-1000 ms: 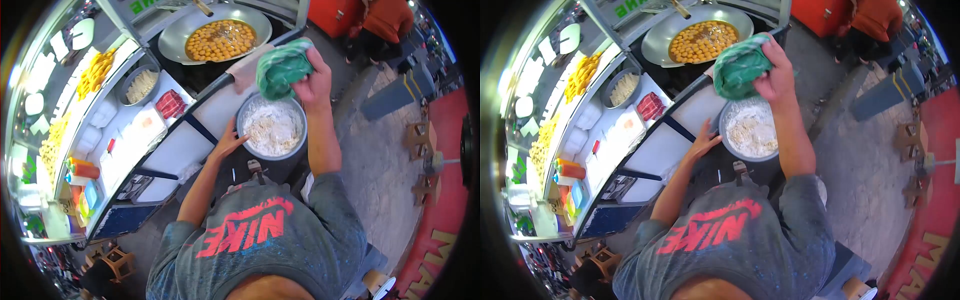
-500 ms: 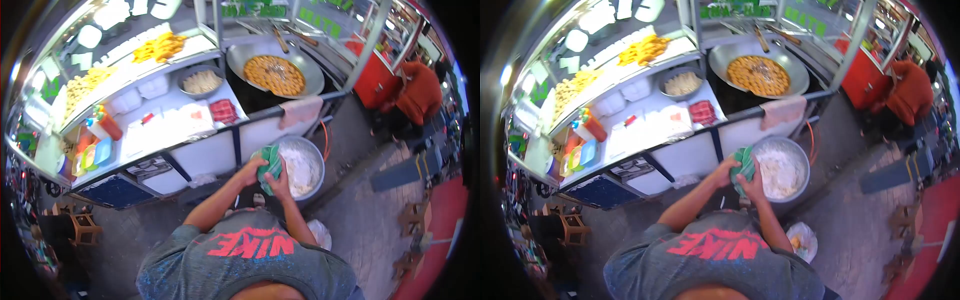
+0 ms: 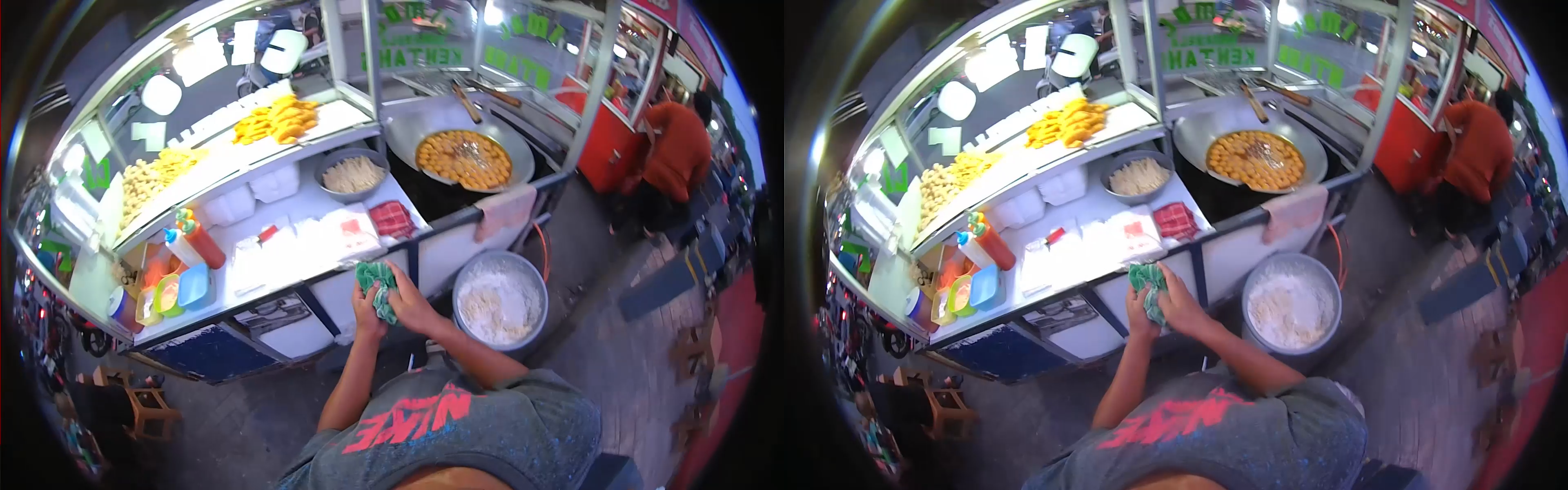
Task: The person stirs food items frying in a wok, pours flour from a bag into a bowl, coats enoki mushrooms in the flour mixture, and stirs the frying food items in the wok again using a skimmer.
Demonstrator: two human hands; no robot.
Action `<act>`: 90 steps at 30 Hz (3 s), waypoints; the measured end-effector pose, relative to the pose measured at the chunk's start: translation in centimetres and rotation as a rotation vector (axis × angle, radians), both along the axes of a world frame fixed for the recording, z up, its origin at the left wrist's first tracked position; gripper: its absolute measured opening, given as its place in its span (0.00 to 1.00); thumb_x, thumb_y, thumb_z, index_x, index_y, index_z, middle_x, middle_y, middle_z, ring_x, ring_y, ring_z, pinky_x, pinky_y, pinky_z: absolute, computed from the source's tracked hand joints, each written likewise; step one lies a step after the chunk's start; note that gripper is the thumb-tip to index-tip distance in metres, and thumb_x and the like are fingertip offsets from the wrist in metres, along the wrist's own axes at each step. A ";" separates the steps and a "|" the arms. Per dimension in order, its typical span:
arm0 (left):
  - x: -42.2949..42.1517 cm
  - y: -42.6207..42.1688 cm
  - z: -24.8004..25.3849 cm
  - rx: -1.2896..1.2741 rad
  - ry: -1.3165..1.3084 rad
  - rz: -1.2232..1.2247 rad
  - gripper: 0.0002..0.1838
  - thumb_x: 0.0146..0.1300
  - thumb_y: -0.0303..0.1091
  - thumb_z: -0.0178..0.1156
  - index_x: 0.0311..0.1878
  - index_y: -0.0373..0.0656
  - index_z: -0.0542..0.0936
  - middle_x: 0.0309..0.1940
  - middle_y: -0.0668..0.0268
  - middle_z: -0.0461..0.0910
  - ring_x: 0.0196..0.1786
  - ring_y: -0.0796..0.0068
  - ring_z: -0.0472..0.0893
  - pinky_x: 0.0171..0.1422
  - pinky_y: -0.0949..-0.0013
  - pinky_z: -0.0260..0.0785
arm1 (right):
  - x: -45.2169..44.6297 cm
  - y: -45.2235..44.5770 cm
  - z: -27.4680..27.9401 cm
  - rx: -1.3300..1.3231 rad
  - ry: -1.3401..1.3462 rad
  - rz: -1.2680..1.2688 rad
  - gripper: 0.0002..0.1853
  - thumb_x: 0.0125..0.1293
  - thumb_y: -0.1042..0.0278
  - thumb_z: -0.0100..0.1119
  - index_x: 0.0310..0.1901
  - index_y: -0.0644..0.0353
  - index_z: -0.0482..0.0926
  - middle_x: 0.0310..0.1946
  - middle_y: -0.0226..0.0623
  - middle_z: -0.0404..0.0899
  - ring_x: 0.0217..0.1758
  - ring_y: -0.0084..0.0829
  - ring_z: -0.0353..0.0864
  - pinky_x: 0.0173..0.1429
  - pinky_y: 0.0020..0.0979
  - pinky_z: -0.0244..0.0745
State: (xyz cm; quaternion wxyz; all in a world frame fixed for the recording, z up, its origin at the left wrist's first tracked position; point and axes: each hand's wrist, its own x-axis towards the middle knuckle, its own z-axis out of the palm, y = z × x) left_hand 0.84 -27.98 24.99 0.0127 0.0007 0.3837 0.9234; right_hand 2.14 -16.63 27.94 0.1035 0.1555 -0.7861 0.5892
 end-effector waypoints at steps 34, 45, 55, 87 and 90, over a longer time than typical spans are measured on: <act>1.4 -7.2 -3.2 -0.280 -0.362 0.804 0.24 0.65 0.36 0.53 0.63 0.40 0.66 0.60 0.59 0.70 0.58 0.69 0.74 0.57 0.67 0.66 | -75.7 -14.0 57.6 0.439 1.091 0.034 0.15 0.67 0.56 0.50 0.46 0.57 0.78 0.40 0.45 0.78 0.41 0.35 0.76 0.52 0.37 0.72; -4.4 -9.3 -1.3 -0.432 -0.233 0.633 0.21 0.66 0.32 0.55 0.60 0.36 0.69 0.57 0.57 0.73 0.54 0.67 0.76 0.54 0.68 0.68 | -54.3 -20.1 52.4 0.815 1.378 -0.295 0.19 0.65 0.48 0.50 0.49 0.50 0.79 0.43 0.36 0.82 0.47 0.40 0.79 0.55 0.44 0.69; 0.0 -8.6 -6.2 -0.445 -0.296 0.712 0.13 0.66 0.37 0.54 0.42 0.36 0.79 0.50 0.58 0.78 0.49 0.72 0.79 0.52 0.68 0.70 | -49.2 -20.5 45.6 -0.468 1.070 0.707 0.22 0.54 0.77 0.56 0.54 0.60 0.74 0.44 0.52 0.78 0.50 0.49 0.76 0.54 0.41 0.70; 4.4 3.2 -27.9 -1.726 0.317 -1.767 0.19 0.68 0.47 0.52 0.29 0.40 0.78 0.22 0.66 0.79 0.18 0.80 0.73 0.20 0.77 0.62 | 52.5 -14.4 -28.9 -0.320 -1.119 -2.064 0.18 0.56 0.66 0.60 0.50 0.58 0.75 0.44 0.47 0.78 0.49 0.43 0.78 0.51 0.40 0.74; 8.7 7.1 -27.3 -1.645 0.295 -1.859 0.19 0.68 0.46 0.52 0.31 0.41 0.79 0.25 0.66 0.80 0.21 0.81 0.75 0.21 0.77 0.62 | 58.9 -15.8 -34.7 -0.465 -1.010 -2.243 0.12 0.56 0.66 0.60 0.41 0.60 0.79 0.33 0.47 0.81 0.39 0.44 0.82 0.45 0.40 0.75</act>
